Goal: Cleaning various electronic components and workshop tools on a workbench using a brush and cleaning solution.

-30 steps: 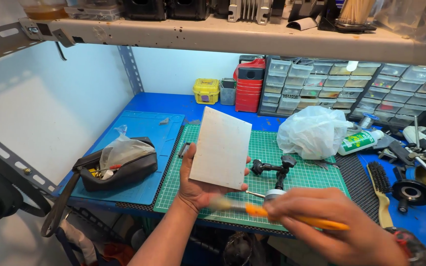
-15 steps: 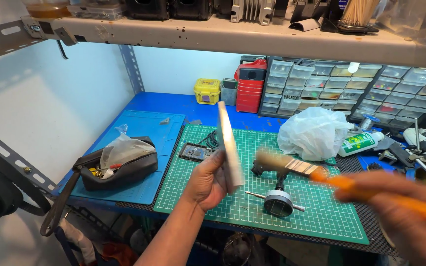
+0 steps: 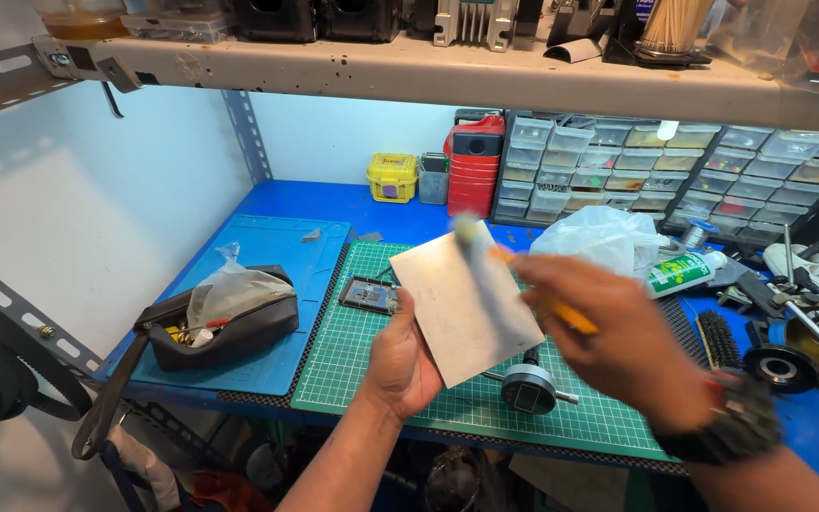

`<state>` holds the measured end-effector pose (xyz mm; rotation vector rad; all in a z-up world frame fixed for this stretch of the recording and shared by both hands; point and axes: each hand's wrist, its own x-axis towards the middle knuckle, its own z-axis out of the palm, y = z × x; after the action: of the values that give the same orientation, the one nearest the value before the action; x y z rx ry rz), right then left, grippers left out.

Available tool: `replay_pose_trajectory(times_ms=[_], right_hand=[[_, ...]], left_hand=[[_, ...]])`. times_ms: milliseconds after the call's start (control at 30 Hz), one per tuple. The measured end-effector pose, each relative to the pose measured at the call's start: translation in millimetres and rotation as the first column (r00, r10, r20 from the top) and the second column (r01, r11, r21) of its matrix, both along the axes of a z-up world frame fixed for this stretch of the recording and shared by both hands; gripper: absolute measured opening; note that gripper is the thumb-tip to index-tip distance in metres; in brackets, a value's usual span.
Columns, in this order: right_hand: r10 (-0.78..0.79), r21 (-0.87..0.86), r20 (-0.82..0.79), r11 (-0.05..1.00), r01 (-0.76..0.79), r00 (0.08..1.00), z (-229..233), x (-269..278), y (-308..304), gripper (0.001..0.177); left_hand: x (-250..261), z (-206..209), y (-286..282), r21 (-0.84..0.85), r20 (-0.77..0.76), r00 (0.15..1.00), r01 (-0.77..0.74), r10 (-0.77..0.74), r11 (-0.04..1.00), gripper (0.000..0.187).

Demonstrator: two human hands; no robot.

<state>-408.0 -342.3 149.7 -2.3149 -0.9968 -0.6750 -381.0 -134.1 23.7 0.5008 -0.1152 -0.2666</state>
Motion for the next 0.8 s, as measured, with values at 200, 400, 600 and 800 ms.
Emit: replay_pose_trajectory(times_ms=[200,400,600,800], right_hand=[[0.388,0.108,-0.465,0.917,-0.384,0.796,13.3,-8.2,-15.9,0.022],[0.043,0.002,-0.373,0.999,-0.046,0.927,-3.6,-4.6,-31.3,0.027],[0.171,0.108,-0.258,0.983,-0.147,0.951,-22.9,-25.1,-42.3,0.025],[0.094,0.426,-0.357,0.902,0.072,0.929,-36.3,-17.6,-129.2,0.03]], left_hand=[[0.4,1.7,10.1,-0.094,0.005,0.999,0.034,-0.034,0.995,0.088],[3.2,10.0,14.5,-0.138,-0.006,1.0,0.007,-0.008,0.99,0.088],[16.5,3.5,24.3,-0.093,-0.053,0.992,-0.121,0.117,0.988,0.071],[41.9,5.8,35.5,0.093,-0.171,0.939,-0.286,0.298,0.954,0.054]])
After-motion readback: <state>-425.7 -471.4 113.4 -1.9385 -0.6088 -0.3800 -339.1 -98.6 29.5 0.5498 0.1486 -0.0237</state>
